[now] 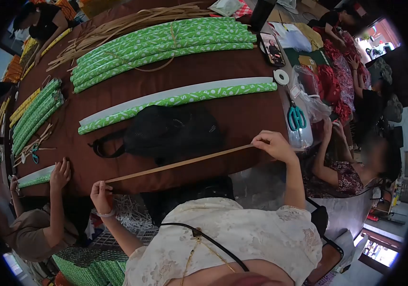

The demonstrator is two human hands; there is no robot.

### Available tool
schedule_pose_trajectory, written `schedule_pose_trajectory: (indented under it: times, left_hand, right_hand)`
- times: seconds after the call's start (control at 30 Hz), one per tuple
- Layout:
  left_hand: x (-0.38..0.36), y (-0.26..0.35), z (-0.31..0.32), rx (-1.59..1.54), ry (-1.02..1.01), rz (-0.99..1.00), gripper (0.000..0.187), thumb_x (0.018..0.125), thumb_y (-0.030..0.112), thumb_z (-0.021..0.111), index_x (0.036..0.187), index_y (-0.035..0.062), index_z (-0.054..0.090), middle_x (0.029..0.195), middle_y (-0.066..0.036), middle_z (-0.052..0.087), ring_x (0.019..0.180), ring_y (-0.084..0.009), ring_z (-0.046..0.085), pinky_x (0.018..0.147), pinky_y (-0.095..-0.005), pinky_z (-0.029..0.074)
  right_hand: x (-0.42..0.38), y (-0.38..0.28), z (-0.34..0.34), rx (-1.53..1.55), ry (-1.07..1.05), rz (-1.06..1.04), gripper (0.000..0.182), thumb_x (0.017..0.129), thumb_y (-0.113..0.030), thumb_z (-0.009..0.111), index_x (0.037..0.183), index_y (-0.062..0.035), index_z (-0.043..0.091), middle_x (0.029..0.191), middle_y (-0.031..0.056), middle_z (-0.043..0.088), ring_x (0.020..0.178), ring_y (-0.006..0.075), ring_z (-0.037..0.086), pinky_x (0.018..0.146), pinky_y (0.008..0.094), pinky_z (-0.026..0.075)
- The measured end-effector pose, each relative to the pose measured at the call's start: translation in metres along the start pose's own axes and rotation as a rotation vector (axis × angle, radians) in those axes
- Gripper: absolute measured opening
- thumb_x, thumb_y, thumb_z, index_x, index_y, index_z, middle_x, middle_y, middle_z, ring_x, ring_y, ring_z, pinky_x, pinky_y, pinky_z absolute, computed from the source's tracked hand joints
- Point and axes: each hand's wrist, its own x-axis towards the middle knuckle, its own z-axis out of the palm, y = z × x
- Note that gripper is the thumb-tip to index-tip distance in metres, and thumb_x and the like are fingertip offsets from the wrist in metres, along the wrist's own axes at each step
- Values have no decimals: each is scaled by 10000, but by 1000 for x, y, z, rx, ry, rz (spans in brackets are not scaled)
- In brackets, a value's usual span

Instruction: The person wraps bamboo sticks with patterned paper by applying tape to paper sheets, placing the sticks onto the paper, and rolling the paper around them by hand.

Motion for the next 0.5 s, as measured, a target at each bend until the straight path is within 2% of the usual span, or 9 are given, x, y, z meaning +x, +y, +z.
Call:
schedule_pose_trajectory:
  times: [0.03,0.13,0.27,0.33,0.37,0.43,0.5]
  left_hand:
    - [0,0,-1,-23,-1,-27,153,871,188,553,839,39,563,673,-15,580,624,-84,558,514,-181,403]
    - [4,-3,-9,-79,-1,-60,148,875,180,545,834,38,555,691,-23,573,639,-95,565,518,-186,411]
    - [11,10,-32,-245,-200,-47,125,895,140,498,846,34,542,701,-21,538,674,-121,569,560,-234,445]
    - [32,14,-49,-245,-268,121,123,898,135,490,864,26,536,725,-34,532,685,-128,558,587,-241,443]
    - [33,26,-53,-286,-257,63,135,898,142,494,863,18,536,731,-37,517,694,-127,542,622,-251,440]
    - [48,41,-59,-228,-275,86,153,900,153,494,851,14,537,744,-41,526,693,-133,542,645,-251,432]
    - [58,48,-54,-119,-197,107,164,900,172,500,858,19,540,697,-21,511,685,-126,543,636,-242,426]
  right_hand:
    - [0,1,-3,20,-80,7,155,786,-144,613,805,10,607,754,77,594,705,162,564,652,273,438]
    - [3,1,-10,47,-92,91,155,777,-145,626,789,10,624,707,58,592,671,118,545,630,255,430]
    - [10,9,-34,192,-142,-37,171,791,-137,620,705,4,574,679,8,546,645,69,482,600,224,386]
    - [16,5,-45,260,-132,-63,182,794,-147,624,699,-4,563,674,-14,513,632,59,447,590,216,365]
    - [20,1,-53,249,-144,-6,206,797,-175,629,694,-14,552,663,-29,479,621,55,421,583,208,345]
    - [34,9,-65,219,-118,-135,217,806,-185,616,686,-23,538,657,-33,457,622,46,409,571,202,331]
    - [45,10,-77,180,-73,-64,226,814,-200,600,682,-31,528,661,-45,462,631,31,402,574,191,319]
